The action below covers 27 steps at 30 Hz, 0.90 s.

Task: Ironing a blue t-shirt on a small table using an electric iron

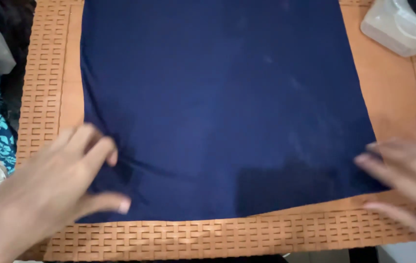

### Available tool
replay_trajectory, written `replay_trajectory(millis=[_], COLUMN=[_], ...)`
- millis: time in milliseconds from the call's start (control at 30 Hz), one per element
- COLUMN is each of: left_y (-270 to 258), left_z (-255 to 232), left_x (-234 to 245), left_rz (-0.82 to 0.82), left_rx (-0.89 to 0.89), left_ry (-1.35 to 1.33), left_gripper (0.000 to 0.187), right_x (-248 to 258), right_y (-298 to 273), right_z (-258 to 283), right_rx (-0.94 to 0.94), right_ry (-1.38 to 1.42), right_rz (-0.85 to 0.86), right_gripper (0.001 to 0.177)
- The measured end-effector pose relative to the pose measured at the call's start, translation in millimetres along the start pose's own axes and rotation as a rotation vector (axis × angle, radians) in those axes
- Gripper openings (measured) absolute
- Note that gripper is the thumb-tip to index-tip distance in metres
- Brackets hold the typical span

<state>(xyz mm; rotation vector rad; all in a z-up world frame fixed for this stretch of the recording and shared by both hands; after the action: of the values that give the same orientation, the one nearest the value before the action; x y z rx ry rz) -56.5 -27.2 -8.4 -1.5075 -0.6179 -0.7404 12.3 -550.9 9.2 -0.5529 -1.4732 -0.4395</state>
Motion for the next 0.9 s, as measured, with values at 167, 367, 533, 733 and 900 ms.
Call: replay_trajectory(millis=[167,367,533,733,900], left_y=[-12,-57,-88,-83,-35], left_z=[11,-2,-9,-49,-53], left_x=[-47,-61,-122,-205,-273], left_rz=[-0.092,-0.266,0.144,0.455,0.249], left_rx=[-0.224,-0.372,-0.381,-0.094,-0.01], left_ry=[-0.318,-0.427,-0.454,-0.064,0.079], left_gripper=[0.047,0.02,0.035,0.011,0.033], right_x=[-29,-15,-51,-91,-124], right_y=[0,-11,-84,-95,-46], right_z=[4,34,42,94,114], right_rx=[-0.027,-0.022,-0.044,-0.171,-0.378], right_ry=[-0.01,0.08,0.511,0.567,0.381], right_rz=[0.078,0.065,0.212,0.709,1.018], right_gripper=[0.048,0.024,0.019,0.015,0.016])
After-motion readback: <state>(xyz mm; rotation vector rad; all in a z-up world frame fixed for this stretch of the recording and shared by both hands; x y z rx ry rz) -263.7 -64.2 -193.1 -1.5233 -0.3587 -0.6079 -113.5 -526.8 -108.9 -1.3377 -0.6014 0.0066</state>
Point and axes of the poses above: each hand's wrist, its own y-axis towards the middle knuckle, its own x-axis out of the back of the hand, z = x × y, the point moved 4 cm from there along y, towards the middle knuckle, and after that the axes turned 6 degrees about z, right-handed, at the moved point
